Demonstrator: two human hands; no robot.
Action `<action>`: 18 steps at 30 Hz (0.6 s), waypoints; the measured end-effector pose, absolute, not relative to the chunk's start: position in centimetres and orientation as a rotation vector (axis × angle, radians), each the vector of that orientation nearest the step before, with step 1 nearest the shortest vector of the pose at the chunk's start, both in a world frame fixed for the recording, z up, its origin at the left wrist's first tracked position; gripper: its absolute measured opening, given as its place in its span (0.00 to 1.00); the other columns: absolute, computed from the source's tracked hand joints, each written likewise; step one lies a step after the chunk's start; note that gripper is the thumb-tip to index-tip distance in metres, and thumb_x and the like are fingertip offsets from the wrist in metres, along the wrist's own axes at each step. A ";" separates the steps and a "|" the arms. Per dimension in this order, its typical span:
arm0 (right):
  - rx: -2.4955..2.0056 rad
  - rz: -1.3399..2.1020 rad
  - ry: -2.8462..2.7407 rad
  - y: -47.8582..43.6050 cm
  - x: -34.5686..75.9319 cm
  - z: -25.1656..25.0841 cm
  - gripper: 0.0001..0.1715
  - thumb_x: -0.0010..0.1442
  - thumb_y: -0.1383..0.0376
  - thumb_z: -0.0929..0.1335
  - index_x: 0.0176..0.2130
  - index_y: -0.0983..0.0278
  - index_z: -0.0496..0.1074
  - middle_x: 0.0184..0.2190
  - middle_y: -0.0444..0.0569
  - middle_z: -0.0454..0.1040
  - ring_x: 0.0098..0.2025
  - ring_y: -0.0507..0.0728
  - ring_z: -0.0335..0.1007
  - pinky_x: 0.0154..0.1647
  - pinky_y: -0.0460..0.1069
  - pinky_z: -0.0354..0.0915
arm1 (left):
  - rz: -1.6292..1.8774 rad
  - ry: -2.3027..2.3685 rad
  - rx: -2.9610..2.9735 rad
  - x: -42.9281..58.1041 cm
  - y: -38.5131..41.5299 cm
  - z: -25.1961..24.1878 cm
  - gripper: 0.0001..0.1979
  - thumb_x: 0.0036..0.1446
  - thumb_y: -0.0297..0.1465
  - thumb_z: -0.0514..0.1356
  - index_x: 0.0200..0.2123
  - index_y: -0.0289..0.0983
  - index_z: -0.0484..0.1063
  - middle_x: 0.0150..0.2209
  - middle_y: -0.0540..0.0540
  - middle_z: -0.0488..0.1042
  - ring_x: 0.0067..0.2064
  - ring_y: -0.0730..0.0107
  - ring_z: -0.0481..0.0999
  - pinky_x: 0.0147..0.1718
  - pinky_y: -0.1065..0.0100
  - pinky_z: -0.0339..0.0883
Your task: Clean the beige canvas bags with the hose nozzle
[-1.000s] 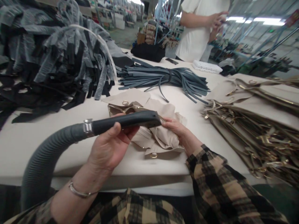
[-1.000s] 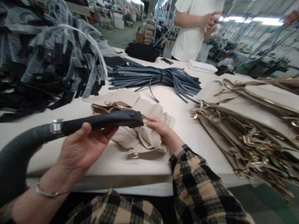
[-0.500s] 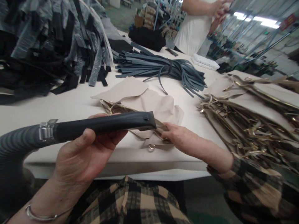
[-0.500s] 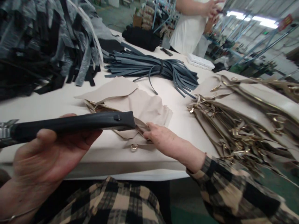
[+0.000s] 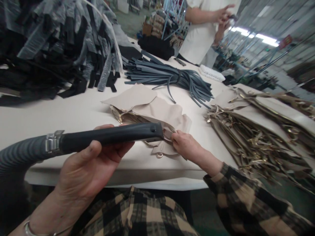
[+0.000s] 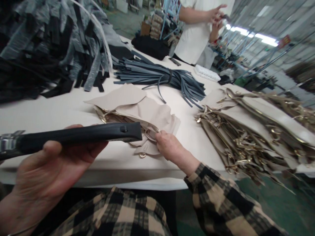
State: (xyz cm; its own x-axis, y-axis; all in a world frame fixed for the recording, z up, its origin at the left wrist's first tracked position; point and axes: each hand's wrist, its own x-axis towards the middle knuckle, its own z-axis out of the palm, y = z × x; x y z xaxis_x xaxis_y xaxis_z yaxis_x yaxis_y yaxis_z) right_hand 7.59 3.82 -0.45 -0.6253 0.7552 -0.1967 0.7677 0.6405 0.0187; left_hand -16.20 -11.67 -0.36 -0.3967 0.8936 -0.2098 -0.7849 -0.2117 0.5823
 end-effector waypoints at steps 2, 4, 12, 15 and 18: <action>1.497 -0.321 2.723 4.8 8.7 -0.7 0.06 0.59 0.69 0.65 0.33 0.64 0.72 0.29 0.46 0.73 0.30 0.53 0.68 0.32 0.47 0.58 | 1.840 0.758 0.192 -16.1 -11.9 -0.2 0.22 0.37 0.36 0.77 0.38 0.38 0.80 0.40 0.48 0.84 0.48 0.52 0.80 0.48 0.54 0.78; 1.667 -0.595 2.746 5.4 9.5 -1.0 0.07 0.57 0.65 0.66 0.28 0.62 0.71 0.22 0.41 0.70 0.26 0.51 0.65 0.30 0.46 0.57 | 1.828 0.747 0.181 -15.9 -11.8 0.0 0.22 0.37 0.36 0.77 0.38 0.38 0.80 0.40 0.48 0.83 0.48 0.52 0.80 0.49 0.54 0.77; 2.109 -1.794 2.412 4.1 10.0 -3.0 0.18 0.47 0.52 0.72 0.21 0.63 0.68 0.17 0.40 0.66 0.21 0.50 0.58 0.23 0.46 0.53 | 1.640 0.622 0.261 -12.4 -9.6 -0.9 0.16 0.45 0.29 0.73 0.40 0.37 0.79 0.45 0.43 0.81 0.52 0.55 0.77 0.52 0.57 0.73; 2.199 -2.188 2.137 3.5 10.1 -3.5 0.17 0.45 0.54 0.73 0.22 0.62 0.67 0.15 0.38 0.64 0.18 0.48 0.55 0.20 0.45 0.52 | 1.566 0.676 0.227 -11.1 -9.8 -1.8 0.18 0.44 0.30 0.74 0.40 0.38 0.78 0.45 0.42 0.81 0.51 0.55 0.77 0.53 0.56 0.72; 2.211 -2.538 1.878 3.2 10.2 -3.7 0.16 0.40 0.59 0.75 0.21 0.62 0.66 0.16 0.38 0.66 0.19 0.48 0.59 0.21 0.45 0.57 | 1.521 0.729 0.201 -10.4 -10.2 -2.1 0.18 0.42 0.30 0.75 0.39 0.37 0.78 0.44 0.41 0.81 0.50 0.54 0.78 0.53 0.56 0.72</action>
State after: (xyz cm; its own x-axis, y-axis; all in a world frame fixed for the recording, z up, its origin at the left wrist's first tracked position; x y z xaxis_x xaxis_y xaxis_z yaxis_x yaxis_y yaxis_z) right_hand 10.21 3.19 -3.71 -0.1786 0.9215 -0.3448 0.0604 -0.3395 -0.9387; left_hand -10.43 -10.24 -2.10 -0.1115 0.9452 -0.3067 -0.8309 0.0806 0.5505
